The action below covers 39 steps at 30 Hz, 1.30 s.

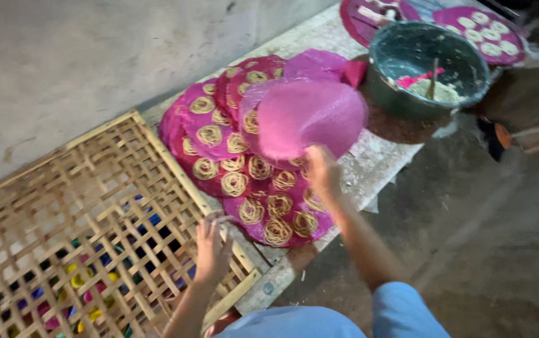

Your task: The person uses a manual dough extruder to pipe spiral-shaped dough onto purple mesh mats. They repeatedly scoop dough from a green bowl into the extruder, then squeeze the handle to form spirals on the mats. The person moves mats and continues piping until the clip ends.

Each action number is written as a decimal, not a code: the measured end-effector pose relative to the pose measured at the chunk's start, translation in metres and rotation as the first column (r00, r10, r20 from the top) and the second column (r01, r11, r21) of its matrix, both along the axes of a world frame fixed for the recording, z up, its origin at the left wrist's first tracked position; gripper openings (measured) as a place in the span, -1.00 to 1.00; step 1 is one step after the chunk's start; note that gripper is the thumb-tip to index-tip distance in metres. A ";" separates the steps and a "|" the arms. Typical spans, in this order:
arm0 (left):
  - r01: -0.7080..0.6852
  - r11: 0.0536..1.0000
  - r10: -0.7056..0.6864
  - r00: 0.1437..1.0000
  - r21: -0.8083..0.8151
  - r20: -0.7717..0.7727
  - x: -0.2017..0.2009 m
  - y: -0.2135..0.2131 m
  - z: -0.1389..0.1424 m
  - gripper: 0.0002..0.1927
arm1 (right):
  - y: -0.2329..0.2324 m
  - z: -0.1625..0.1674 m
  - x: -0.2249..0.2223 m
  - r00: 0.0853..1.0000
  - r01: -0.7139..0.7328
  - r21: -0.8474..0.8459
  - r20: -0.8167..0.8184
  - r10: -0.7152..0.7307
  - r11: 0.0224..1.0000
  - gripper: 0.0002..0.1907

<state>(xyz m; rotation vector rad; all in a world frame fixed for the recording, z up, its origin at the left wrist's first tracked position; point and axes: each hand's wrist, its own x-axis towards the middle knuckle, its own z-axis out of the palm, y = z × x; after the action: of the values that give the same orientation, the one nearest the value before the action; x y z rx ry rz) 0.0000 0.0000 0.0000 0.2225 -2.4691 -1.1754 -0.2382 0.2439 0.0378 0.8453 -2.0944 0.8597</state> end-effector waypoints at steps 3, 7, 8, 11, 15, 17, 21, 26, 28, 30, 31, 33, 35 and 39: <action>0.122 0.990 -0.120 0.992 0.067 -0.023 -0.002 0.027 -0.019 -0.66 | -0.034 -0.054 0.040 0.990 0.005 0.091 0.139 -0.017 0.996 -0.71; 0.222 0.970 -0.213 0.972 0.096 -0.095 0.014 0.035 -0.029 -0.65 | -0.037 -0.075 0.087 0.916 -0.005 0.022 0.402 -0.004 1.000 -0.73; 0.215 0.973 -0.211 0.976 0.087 -0.054 0.009 0.035 -0.028 -0.65 | -0.033 -0.072 0.083 0.840 0.052 0.017 0.540 -0.053 0.999 -0.77; 0.167 0.986 -0.168 0.979 0.015 0.116 0.010 0.055 -0.044 -0.65 | 0.009 -0.067 0.087 0.838 -0.026 0.070 0.545 -0.016 0.997 -0.70; 0.262 0.962 -0.255 0.962 -0.072 0.096 0.014 0.100 -0.048 -0.66 | 0.063 -0.045 0.097 0.753 -0.310 0.074 0.627 0.197 0.948 -0.55; 0.305 0.942 -0.298 0.952 -0.140 0.068 0.007 0.132 -0.058 -0.71 | 0.096 -0.054 0.098 0.811 -0.315 0.076 0.540 0.226 0.946 -0.56; 0.237 0.925 -0.261 0.964 -0.297 -0.042 -0.040 0.197 -0.074 -0.53 | 0.178 -0.095 0.084 0.713 -0.181 0.026 0.692 0.113 0.983 -0.61; 0.198 0.970 -0.192 0.980 0.138 -0.053 -0.146 0.336 -0.066 -0.65 | 0.352 -0.122 0.058 0.554 -0.193 -0.124 0.805 0.212 0.973 -0.69; 0.217 0.932 -0.216 0.976 0.290 -0.035 -0.187 0.391 -0.052 -0.69 | 0.410 -0.122 0.044 0.441 -0.088 -0.211 0.868 0.228 0.974 -0.72; 0.231 0.832 -0.255 0.967 0.505 -0.022 -0.226 0.436 -0.043 -0.69 | 0.458 -0.118 0.031 0.347 0.008 -0.278 0.902 0.258 0.960 -0.74; 0.237 0.769 -0.270 0.962 0.594 -0.034 -0.248 0.448 -0.042 -0.69 | 0.474 -0.120 0.020 0.329 0.038 -0.323 0.898 0.293 0.946 -0.75; 0.192 0.724 -0.257 0.966 0.663 0.002 -0.284 0.460 -0.035 -0.68 | 0.496 -0.121 -0.006 0.328 0.062 -0.360 0.888 0.322 0.931 -0.75; 0.087 0.775 -0.196 0.975 0.626 0.108 -0.316 0.464 -0.034 -0.67 | 0.514 -0.126 -0.049 0.359 0.040 -0.353 0.878 0.316 0.935 -0.73; 0.139 0.653 -0.232 0.973 0.744 0.022 -0.388 0.481 -0.031 -0.67 | 0.536 -0.137 -0.138 0.301 0.018 -0.547 0.801 0.517 0.837 -0.72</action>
<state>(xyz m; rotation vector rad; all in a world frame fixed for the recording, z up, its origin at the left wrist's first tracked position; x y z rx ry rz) -0.3881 0.4811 -0.0314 0.2612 -1.9765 -2.2870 -0.3762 0.7803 -0.0996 0.3893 -2.4476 2.4310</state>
